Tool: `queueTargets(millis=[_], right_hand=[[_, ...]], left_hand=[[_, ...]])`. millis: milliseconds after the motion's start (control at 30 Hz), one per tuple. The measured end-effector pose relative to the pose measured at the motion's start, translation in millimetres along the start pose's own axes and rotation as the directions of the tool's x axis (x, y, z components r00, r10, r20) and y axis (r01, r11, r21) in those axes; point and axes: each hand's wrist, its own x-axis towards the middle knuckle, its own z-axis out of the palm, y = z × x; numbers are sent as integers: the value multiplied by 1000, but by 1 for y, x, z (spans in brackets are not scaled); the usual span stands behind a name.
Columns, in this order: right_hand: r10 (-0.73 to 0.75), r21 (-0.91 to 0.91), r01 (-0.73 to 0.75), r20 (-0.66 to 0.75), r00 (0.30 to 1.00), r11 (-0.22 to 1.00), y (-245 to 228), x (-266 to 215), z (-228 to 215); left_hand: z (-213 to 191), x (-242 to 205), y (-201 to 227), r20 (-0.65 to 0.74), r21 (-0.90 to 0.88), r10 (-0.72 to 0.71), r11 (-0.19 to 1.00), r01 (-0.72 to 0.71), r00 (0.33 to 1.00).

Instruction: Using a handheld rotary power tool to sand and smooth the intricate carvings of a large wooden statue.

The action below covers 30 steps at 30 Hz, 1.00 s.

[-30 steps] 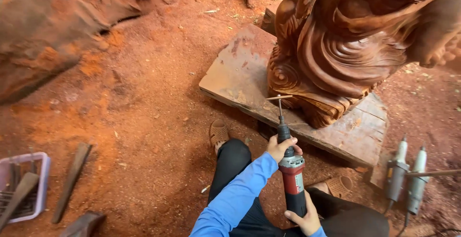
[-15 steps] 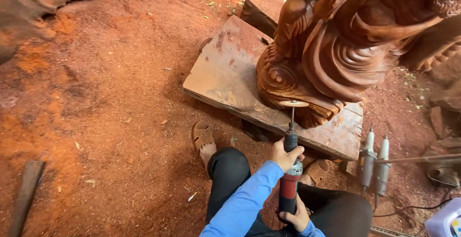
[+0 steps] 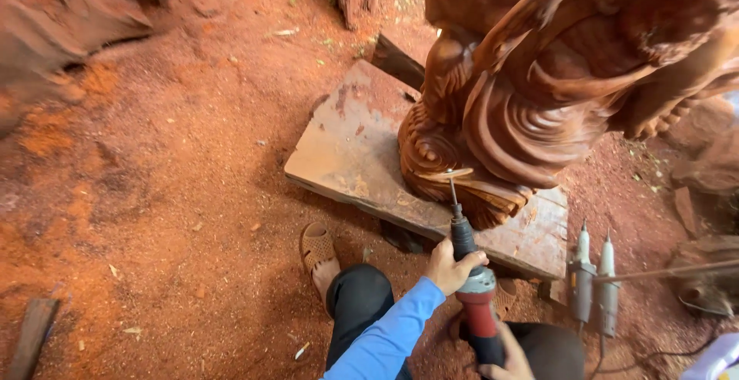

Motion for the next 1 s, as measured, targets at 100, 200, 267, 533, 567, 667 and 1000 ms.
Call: queueTargets(millis=[100,200,267,533,567,667,1000], right_hand=[[-11,-193,-20,-161,987,981,-45,-1,-66],[-195,-349,113,-209,958,930,-101,5,-129],[-358,-437,259,-160,920,861,-147,13,-162],[-366,-576,225,-140,920,786,-282,58,-265],[-371,-572,229,-144,917,787,-292,61,-269],[-320,-617,151,-173,931,772,-318,67,-282],[-601,-634,481,32,799,606,-341,42,-279]], left_hand=[[17,18,43,133,64,61,996,-69,989],[55,45,87,294,-85,153,987,-134,943],[75,62,121,353,-198,222,967,-159,909],[115,116,211,323,51,300,942,-333,898],[115,114,216,326,58,301,940,-337,896],[117,117,219,201,125,292,939,-321,935],[118,134,203,79,-72,158,986,-153,984]])
